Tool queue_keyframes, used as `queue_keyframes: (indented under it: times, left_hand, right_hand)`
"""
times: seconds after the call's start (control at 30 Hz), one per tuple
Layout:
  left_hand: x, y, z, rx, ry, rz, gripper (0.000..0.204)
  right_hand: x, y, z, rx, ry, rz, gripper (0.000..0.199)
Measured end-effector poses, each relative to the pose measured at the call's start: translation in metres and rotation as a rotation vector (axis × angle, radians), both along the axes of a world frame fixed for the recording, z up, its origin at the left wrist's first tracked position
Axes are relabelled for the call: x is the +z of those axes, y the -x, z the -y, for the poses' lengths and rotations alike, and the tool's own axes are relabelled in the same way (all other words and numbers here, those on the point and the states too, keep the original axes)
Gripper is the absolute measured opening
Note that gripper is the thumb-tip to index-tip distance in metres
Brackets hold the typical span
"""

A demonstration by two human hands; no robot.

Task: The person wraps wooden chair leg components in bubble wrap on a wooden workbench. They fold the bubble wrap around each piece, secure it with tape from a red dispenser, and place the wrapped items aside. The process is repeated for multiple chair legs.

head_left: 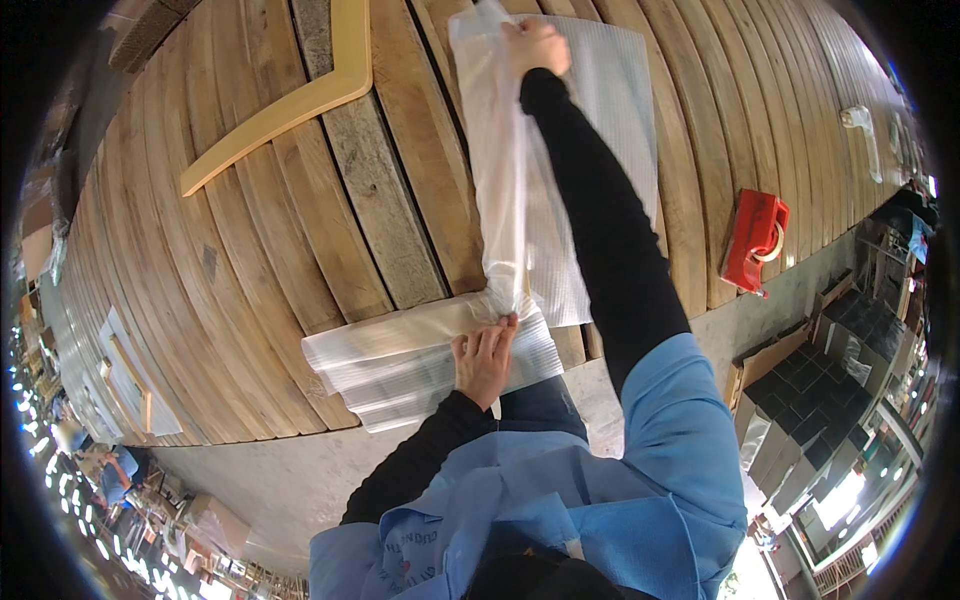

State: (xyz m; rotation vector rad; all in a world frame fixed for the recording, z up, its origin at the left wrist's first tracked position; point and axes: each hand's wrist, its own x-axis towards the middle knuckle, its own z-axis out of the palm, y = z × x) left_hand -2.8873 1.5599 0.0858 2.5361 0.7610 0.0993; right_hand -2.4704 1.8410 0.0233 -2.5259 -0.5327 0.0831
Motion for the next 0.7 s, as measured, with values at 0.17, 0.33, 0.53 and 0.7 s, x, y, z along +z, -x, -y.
queue_keyframes:
  times: [0.17, 0.33, 0.53, 0.7]
  left_hand:
    - [0.026, -0.004, 0.000, 0.004, 0.115, -0.148, 0.067]
    - [0.032, -0.008, -0.004, -0.039, 0.178, -0.196, 0.065]
    - [0.029, -0.015, 0.008, -0.005, 0.102, -0.264, 0.064]
    - [0.041, -0.012, -0.004, -0.068, 0.145, -0.301, 0.067]
  right_hand:
    - [0.017, -0.031, 0.043, -0.001, -0.337, 0.116, 0.039]
    - [0.056, 0.067, 0.002, 0.692, -0.465, 0.327, 0.033]
    - [0.026, 0.195, -0.130, 1.358, 0.054, 0.309, 0.081]
    - [0.057, 0.198, -0.148, 1.390, 0.173, 0.311, 0.064]
